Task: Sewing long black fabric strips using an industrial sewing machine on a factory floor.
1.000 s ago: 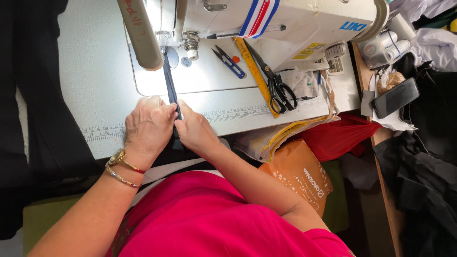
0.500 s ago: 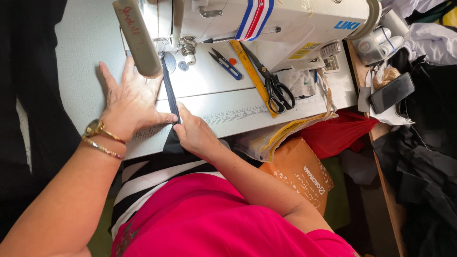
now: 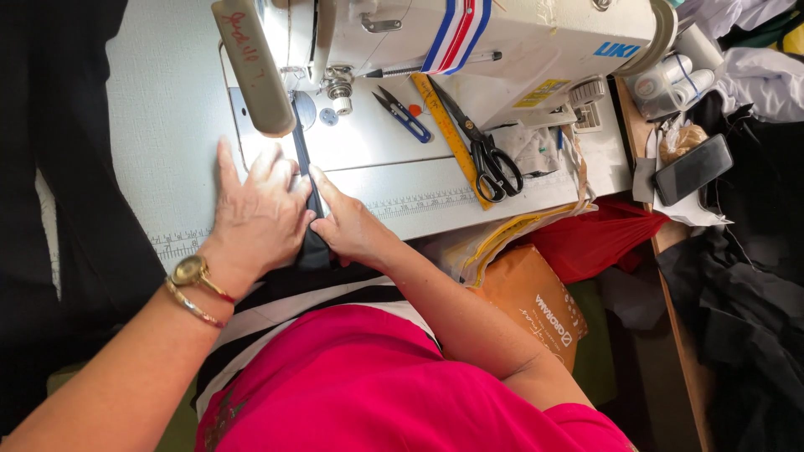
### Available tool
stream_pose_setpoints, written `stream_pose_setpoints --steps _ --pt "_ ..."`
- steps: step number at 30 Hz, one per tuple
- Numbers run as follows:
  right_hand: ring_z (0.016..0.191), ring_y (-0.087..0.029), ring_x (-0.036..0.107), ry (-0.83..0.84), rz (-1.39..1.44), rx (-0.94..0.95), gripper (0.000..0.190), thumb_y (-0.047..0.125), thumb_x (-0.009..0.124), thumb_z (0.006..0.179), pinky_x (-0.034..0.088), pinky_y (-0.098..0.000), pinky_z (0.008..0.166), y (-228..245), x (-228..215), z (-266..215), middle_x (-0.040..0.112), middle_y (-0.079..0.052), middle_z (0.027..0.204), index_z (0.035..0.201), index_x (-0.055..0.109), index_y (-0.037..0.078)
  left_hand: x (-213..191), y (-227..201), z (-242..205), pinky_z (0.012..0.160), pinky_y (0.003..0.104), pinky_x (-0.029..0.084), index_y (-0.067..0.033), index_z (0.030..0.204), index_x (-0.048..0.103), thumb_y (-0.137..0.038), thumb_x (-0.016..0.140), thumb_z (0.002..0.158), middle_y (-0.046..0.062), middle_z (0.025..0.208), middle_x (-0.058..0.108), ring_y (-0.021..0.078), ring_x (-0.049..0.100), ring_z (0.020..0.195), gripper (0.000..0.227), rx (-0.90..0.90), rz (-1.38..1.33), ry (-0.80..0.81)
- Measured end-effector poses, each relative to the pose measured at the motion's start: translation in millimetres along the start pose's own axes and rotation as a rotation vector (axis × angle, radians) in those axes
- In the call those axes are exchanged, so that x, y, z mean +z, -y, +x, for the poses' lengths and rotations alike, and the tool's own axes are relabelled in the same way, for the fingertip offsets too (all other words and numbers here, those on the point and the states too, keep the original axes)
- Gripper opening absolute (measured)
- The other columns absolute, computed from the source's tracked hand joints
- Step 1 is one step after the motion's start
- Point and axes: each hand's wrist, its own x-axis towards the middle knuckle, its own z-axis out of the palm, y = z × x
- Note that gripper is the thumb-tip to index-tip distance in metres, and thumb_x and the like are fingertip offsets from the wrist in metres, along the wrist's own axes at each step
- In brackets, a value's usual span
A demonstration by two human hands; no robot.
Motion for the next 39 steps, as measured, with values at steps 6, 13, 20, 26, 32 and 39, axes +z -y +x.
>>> stream_pose_setpoints --steps 6,13,20,26,32,39 --pt "0.104 -0.044 0.072 0.074 -0.087 -0.005 0.081 0.011 0.061 0.091 0.058 -0.0519 0.089 -4 -1 4 0.067 -0.033 0.119 0.162 0.022 0.016 12 -5 -15 0.114 0.077 0.017 -0.0178 0.107 0.075 -0.029 0.071 0.086 0.009 0.117 0.064 0.0306 0.049 0.139 0.024 -0.009 -0.133 -0.099" --pt "0.105 -0.048 0.07 0.123 -0.208 -0.02 0.074 0.011 0.058 0.092 0.057 -0.0541 0.088 -6 -7 16 0.067 -0.034 0.12 0.159 0.026 0.012 13 -3 -23 0.112 0.077 0.019 -0.0238 0.111 0.075 -0.03 0.06 0.096 0.008 0.121 0.061 0.0313 0.047 0.14 0.022 -0.055 -0.172 -0.11" --pt "0.106 -0.053 0.067 0.135 -0.356 -0.051 0.063 0.013 0.05 0.095 0.055 -0.0582 0.087 -30 4 32 0.067 -0.038 0.111 0.154 0.032 0.0 9 2 -22 0.112 0.077 0.019 -0.0269 0.111 0.074 -0.031 0.056 0.097 0.006 0.12 0.062 0.0294 0.048 0.14 0.023 -0.052 -0.194 -0.106" --pt "0.097 -0.053 0.069 0.101 -0.379 -0.072 0.054 0.013 0.046 0.097 0.056 -0.0579 0.081 -11 3 22 0.068 -0.038 0.098 0.146 0.037 -0.007 6 6 -18 0.114 0.076 0.018 -0.0299 0.112 0.074 -0.028 0.052 0.1 0.005 0.119 0.063 0.029 0.049 0.138 0.025 -0.049 -0.191 -0.066" --pt "0.095 -0.053 0.069 0.107 -0.408 -0.076 0.056 0.013 0.043 0.097 0.055 -0.0595 0.078 -23 5 36 0.068 -0.038 0.095 0.148 0.035 -0.007 12 18 -12 0.114 0.078 0.017 -0.0316 0.111 0.073 -0.029 0.05 0.1 0.004 0.118 0.062 0.0285 0.05 0.138 0.025 -0.03 -0.196 -0.029" --pt "0.1 -0.054 0.067 0.075 -0.401 -0.011 0.051 0.016 0.038 0.091 0.054 -0.0588 0.084 17 -20 53 0.07 -0.034 0.096 0.136 0.05 -0.004 41 47 8 0.116 0.079 0.013 -0.0339 0.132 0.067 -0.027 0.047 0.097 0.008 0.13 0.06 0.0308 0.043 0.145 0.041 0.011 -0.217 -0.072"
